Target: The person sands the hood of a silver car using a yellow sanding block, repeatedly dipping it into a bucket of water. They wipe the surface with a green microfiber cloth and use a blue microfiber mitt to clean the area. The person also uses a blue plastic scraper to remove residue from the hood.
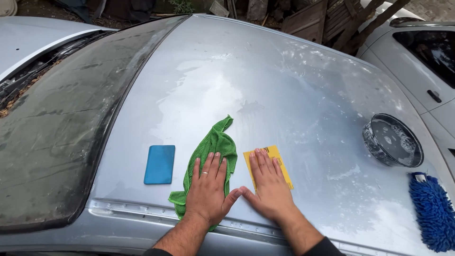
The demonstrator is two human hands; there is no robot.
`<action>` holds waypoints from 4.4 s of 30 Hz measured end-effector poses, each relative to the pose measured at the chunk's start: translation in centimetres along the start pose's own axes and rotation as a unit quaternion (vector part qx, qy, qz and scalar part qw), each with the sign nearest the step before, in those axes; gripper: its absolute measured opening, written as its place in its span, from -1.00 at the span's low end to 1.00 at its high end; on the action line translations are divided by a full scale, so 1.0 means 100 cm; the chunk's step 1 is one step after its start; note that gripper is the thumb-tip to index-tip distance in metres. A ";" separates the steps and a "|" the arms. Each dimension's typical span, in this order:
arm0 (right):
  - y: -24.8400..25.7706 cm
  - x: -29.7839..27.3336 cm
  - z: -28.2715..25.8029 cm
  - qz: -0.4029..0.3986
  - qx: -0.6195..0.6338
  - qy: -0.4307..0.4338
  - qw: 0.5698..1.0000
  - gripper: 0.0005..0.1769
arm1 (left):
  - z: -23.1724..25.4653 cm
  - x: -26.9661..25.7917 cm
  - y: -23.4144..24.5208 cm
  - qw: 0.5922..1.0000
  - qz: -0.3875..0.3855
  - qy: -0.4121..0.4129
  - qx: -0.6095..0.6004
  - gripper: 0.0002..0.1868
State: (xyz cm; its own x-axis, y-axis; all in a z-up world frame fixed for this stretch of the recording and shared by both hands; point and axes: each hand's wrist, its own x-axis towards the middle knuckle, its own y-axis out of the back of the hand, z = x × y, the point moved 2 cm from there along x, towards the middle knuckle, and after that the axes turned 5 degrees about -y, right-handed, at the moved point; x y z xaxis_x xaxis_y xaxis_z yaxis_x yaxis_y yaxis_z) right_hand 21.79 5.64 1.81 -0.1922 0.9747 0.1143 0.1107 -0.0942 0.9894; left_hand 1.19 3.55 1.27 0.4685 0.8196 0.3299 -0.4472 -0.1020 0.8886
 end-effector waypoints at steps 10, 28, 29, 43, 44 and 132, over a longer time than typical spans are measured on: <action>-0.001 0.005 0.016 -0.032 0.024 -0.034 0.999 0.07 | 0.003 -0.008 -0.005 1.000 -0.019 0.004 0.011 0.05; 0.010 0.037 0.083 -0.050 0.040 -0.107 0.992 0.09 | 0.003 -0.005 -0.013 0.999 0.005 0.017 0.040 0.01; 0.006 0.030 0.076 -0.048 0.030 -0.096 0.994 0.11 | 0.000 -0.009 -0.009 0.999 -0.010 0.019 0.043 0.01; 0.016 -0.041 0.084 -0.018 -0.015 -0.096 0.995 0.25 | -0.003 0.004 -0.013 0.998 -0.010 -0.009 0.057 -0.02; 0.023 -0.045 0.081 -0.083 -0.031 -0.135 0.987 0.28 | -0.006 0.006 -0.014 0.998 0.011 -0.005 0.055 -0.03; 0.092 -0.067 0.259 0.464 0.390 -0.089 0.790 0.09 | 0.204 0.281 -0.155 0.981 -0.162 -0.018 0.109 0.47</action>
State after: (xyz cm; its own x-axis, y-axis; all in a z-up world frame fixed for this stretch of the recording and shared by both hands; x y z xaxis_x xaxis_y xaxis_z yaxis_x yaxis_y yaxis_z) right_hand 49.33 3.50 7.81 0.4576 0.5785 0.6752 0.7043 -0.6993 0.1218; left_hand 36.81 16.66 3.23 0.5876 0.8087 0.0270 -0.0992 0.0389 0.9943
